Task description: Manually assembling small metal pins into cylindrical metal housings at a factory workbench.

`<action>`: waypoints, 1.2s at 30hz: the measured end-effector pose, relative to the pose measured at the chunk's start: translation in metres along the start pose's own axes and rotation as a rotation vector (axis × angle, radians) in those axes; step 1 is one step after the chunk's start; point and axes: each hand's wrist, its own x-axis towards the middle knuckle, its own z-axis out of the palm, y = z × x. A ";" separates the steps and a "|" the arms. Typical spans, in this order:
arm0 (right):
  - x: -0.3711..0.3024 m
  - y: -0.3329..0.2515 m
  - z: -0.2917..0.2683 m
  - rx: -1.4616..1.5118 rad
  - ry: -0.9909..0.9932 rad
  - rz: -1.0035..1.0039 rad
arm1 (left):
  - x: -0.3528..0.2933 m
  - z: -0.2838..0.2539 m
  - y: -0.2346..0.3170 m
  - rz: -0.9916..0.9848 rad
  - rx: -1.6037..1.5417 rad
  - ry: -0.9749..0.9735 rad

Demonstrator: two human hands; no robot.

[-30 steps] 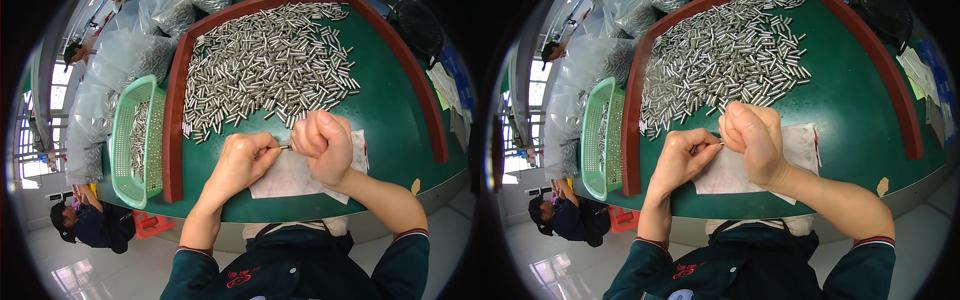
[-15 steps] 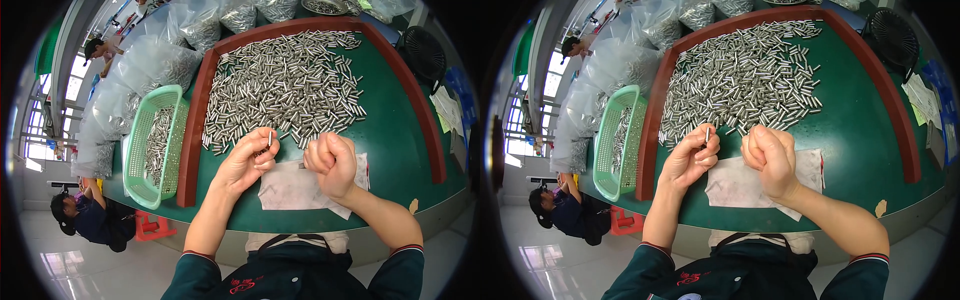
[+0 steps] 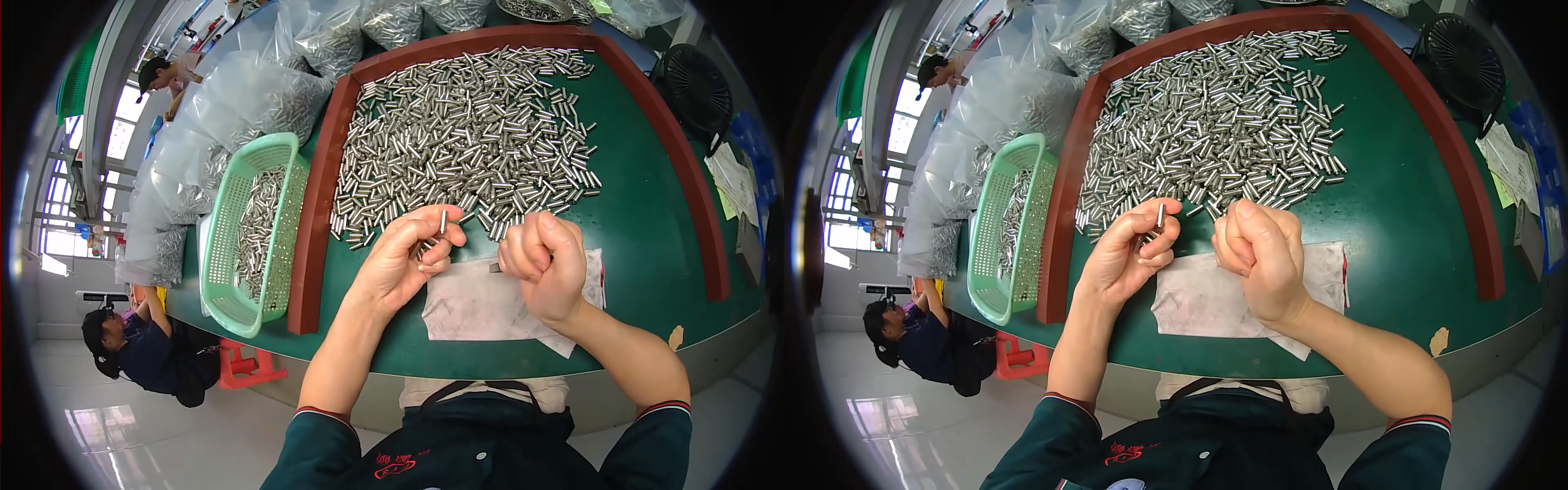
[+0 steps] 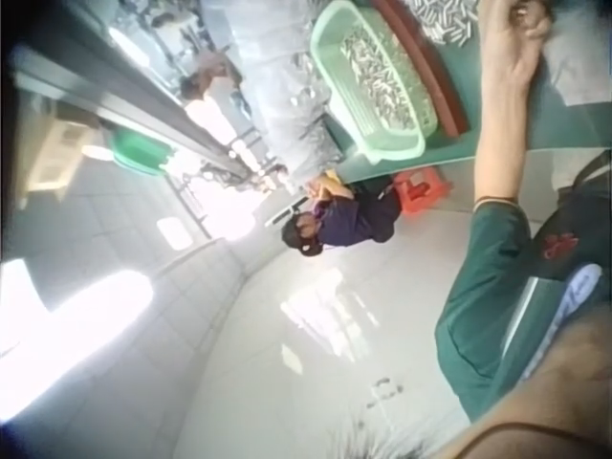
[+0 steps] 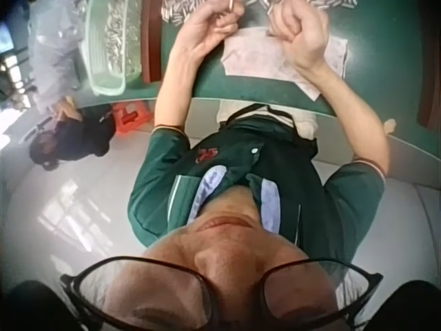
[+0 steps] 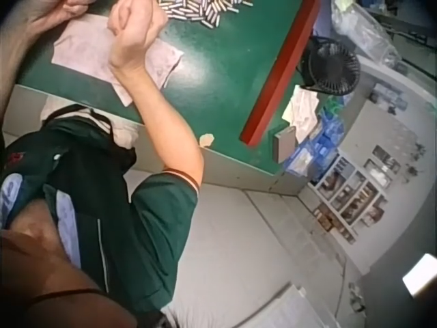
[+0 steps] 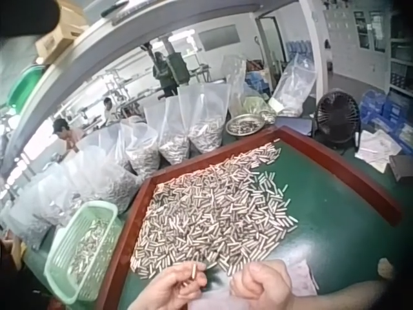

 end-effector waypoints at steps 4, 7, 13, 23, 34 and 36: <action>0.000 0.000 -0.001 -0.003 0.001 0.010 | 0.002 0.001 -0.002 0.122 0.049 0.091; 0.000 -0.001 0.000 -0.014 -0.005 0.015 | 0.002 -0.001 -0.002 0.236 0.541 0.187; 0.000 -0.001 0.001 -0.005 -0.003 0.021 | 0.012 0.014 -0.019 0.676 1.676 0.392; -0.001 0.002 -0.004 -0.011 0.007 -0.028 | -0.008 0.026 -0.020 0.364 1.524 0.053; 0.001 0.001 -0.002 0.032 0.034 -0.051 | -0.008 0.024 -0.020 0.321 1.573 0.075; 0.001 0.001 -0.001 0.035 0.039 -0.053 | -0.008 0.025 -0.020 0.318 1.571 0.082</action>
